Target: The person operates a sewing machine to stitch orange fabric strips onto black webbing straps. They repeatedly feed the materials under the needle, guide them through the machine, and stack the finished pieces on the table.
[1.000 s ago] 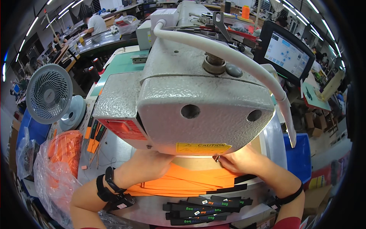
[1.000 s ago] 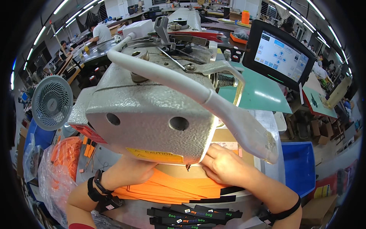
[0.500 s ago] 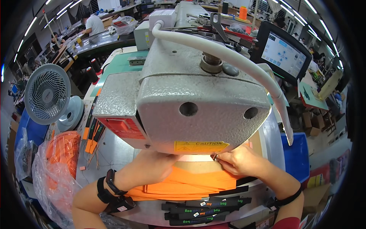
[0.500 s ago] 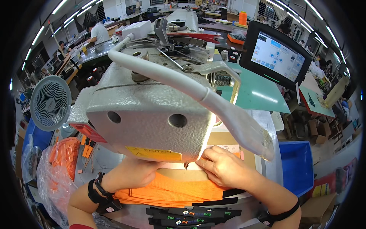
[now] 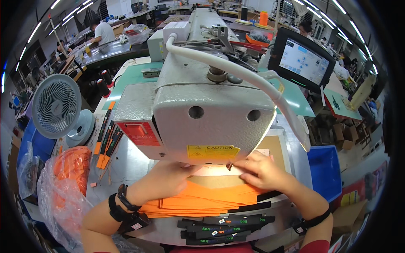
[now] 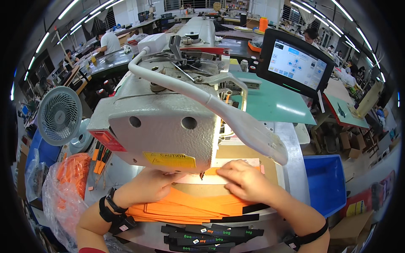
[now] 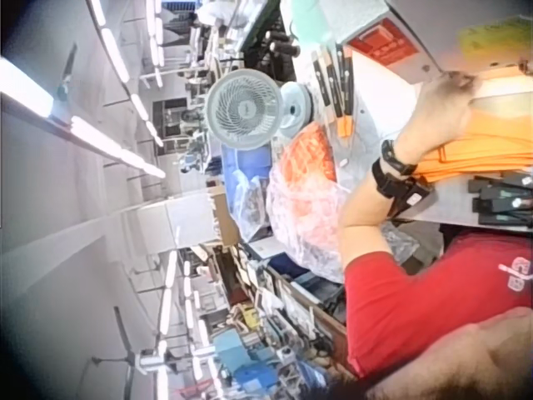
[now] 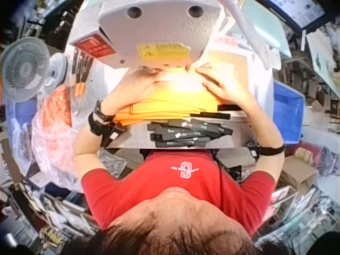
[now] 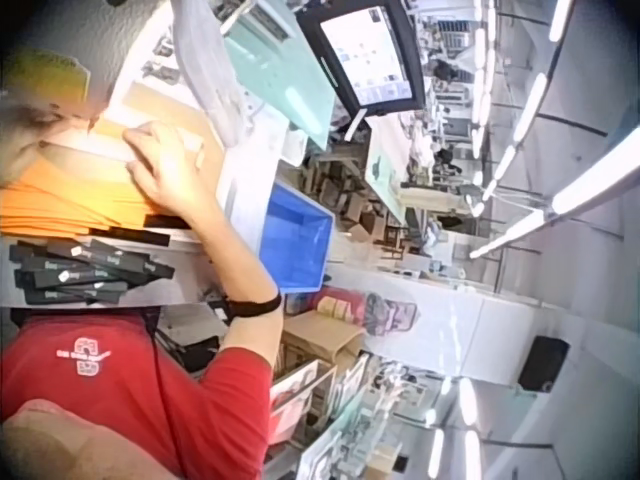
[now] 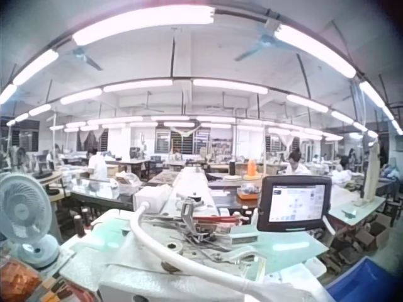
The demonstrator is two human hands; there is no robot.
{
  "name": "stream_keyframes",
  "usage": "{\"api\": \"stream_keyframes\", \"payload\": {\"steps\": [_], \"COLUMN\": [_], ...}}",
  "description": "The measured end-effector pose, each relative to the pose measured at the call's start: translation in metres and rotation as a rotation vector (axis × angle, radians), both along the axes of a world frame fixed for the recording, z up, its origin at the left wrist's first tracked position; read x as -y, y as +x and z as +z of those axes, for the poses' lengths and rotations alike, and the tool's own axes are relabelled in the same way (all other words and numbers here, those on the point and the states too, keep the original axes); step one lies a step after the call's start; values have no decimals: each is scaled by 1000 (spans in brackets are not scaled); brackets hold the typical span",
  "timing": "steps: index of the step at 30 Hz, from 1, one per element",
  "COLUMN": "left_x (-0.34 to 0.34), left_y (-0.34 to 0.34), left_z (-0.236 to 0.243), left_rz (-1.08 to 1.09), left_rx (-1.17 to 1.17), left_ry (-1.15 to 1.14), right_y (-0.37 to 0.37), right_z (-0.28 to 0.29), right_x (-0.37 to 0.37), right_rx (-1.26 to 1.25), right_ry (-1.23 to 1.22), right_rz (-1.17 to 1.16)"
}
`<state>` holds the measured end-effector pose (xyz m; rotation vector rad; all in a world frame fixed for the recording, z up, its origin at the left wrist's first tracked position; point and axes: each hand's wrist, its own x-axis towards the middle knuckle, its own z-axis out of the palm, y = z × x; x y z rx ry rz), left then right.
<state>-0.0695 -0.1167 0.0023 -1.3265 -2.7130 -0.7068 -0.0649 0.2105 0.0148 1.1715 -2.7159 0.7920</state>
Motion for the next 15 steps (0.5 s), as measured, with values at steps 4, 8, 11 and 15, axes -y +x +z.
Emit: {"api": "stream_keyframes", "payload": {"steps": [4, 8, 11, 15], "left_x": [15, 28, 27, 10], "left_y": [5, 20, 38, 81], "left_z": [9, 20, 29, 30], "left_rz": [17, 34, 14, -39], "left_rx": [123, 44, 46, 29], "left_ry": [-33, -112, -209, -224], "right_y": [0, -1, 0, -9], "right_z": [-10, -8, 4, 8], "right_x": [-34, -50, -45, -47], "right_rx": [76, 128, 254, 234], "right_ry": [-23, -10, 75, 181], "right_rz": [-313, -381, -483, -439]}}
